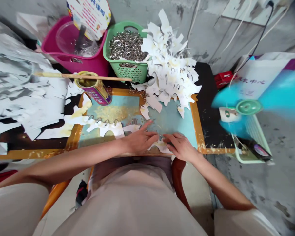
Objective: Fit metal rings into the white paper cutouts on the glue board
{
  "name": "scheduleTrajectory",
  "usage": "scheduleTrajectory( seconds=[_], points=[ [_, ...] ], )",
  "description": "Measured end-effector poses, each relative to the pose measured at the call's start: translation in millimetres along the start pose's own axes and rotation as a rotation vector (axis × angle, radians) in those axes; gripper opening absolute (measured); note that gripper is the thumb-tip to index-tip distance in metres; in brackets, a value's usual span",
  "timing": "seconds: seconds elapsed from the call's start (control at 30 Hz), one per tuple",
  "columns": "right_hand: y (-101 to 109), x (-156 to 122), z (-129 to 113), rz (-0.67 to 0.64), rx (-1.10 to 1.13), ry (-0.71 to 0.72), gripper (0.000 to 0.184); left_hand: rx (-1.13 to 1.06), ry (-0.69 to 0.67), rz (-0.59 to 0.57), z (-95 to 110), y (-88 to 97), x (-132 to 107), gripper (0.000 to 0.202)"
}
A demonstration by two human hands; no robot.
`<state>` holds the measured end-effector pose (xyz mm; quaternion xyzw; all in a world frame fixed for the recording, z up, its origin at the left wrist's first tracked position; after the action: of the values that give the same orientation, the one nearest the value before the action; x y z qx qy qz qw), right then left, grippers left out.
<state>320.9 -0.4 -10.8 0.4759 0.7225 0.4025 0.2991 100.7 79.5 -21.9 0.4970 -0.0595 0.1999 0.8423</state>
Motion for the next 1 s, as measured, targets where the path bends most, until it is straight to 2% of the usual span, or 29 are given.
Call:
scheduleTrajectory(
  seconds=[0.1,0.3,0.37,0.5,0.67,0.83,1.0],
  points=[
    [8.8,4.0,-4.1,-0.04,0.061,-0.058,0.044,0.078,-0.136,-0.071,4.6,1.7,7.5,0.025],
    [23.4,14.3,-14.6,-0.188,-0.002,-0.12,0.041,0.136,-0.229,-0.131,10.4,8.3,21.2,0.027],
    [19.2,16.1,-15.6,-0.157,-0.033,-0.147,0.029,0.148,-0.243,-0.135,12.7,8.5,21.8,0.028],
    [0.2,11.0,-14.1,0.007,-0.07,-0.153,0.008,0.164,-0.194,-0.07,13.4,3.8,19.2,0.029],
    [-13.5,1.1,-14.8,0.148,-0.136,-0.099,0.021,0.197,-0.148,-0.059,9.0,-5.4,16.2,0.03],
    [-15.0,3.1,-17.0,0.153,-0.246,-0.074,0.022,0.259,-0.15,-0.085,5.1,-8.6,12.8,0.031],
    [-17.6,3.2,-12.0,0.12,-0.243,-0.029,0.022,0.286,-0.252,-0.141,9.4,-6.6,7.0,0.035]
  ],
)
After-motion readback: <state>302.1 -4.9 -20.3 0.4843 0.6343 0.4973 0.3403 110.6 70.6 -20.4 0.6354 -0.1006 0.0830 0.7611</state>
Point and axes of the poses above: each hand's wrist, its own x-axis towards the middle knuckle, its own y-axis out of the back of the hand, z = x × y, the point moved 2 cm from there along x, towards the middle knuckle, and after that the axes turned 10 degrees about -y, right-handed, at the moved point
